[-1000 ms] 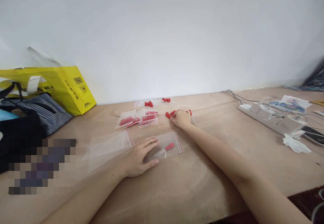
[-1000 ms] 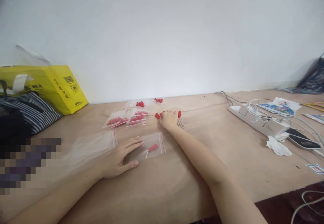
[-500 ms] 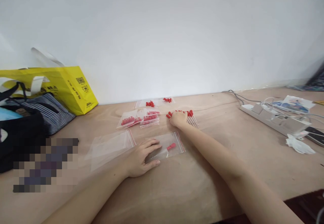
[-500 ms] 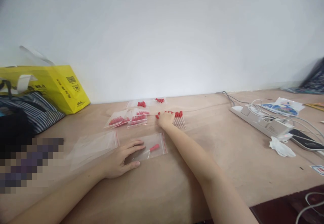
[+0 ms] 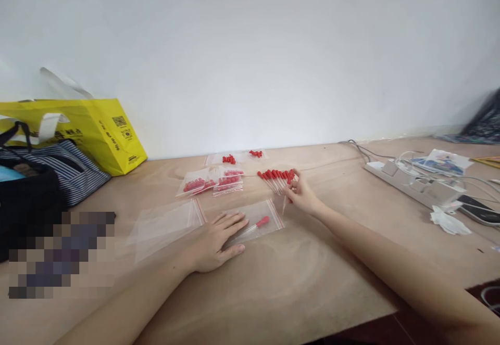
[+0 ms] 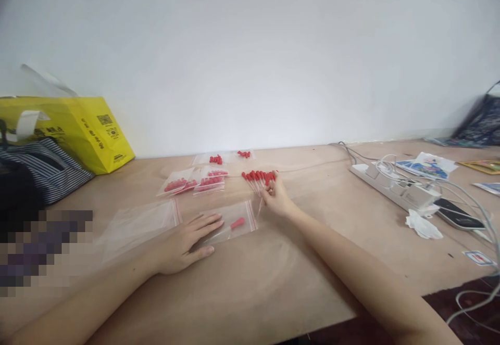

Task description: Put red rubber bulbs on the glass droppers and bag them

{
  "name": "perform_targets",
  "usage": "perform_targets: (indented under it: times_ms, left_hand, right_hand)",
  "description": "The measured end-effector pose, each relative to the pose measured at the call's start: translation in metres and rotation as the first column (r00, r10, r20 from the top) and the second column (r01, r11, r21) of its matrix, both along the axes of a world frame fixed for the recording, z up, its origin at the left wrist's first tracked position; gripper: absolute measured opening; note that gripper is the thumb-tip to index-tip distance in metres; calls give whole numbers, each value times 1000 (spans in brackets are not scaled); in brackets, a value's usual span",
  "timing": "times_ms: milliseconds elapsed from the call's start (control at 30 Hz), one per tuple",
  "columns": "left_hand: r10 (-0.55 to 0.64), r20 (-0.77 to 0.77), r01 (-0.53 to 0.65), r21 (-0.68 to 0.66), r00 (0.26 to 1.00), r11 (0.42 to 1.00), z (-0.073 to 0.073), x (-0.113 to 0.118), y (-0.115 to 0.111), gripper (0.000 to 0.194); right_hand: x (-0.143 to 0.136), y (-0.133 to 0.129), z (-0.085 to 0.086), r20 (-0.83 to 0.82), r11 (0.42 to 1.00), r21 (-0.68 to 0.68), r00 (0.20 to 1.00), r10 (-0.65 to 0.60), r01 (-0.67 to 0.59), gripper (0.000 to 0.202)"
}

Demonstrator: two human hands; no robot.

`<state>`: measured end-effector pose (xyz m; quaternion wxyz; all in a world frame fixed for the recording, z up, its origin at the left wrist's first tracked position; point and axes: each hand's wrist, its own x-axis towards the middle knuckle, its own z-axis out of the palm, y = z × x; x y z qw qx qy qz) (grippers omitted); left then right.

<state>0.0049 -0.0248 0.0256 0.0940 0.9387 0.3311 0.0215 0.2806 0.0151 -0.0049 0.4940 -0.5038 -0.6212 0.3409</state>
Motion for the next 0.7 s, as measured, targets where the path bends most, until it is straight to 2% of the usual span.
perform_targets:
  times_ms: [100,267,433,533,700]
  left_hand:
    - [1,-11,-1,2,1000,1000,0,1,1,55]
    - [7,-24,-7,-9,1000,1000,0,1,2,56]
    - [-1,-21,1,0,1000,1000,-3,-2,3,56]
    - [3,-20,-3,1,1000,1000,-3,-2,3,56]
    - [2,-30,-2,-2,1000,1000,-2,-2,3,57]
  right_hand:
    - [2,-16,-8,-192,998,-50,981,-43,34,73]
    - [-15,-25,-8,-386,990,-130,916,-106,60,58]
    - [-22,-32,-7,-497,980,-187,867,-29,-74,45]
    - [-18,-36,-7,-469,966,-203,882,49,-162,40]
    - [-12,-38,-9,-228,941,-240,956,184,-239,37]
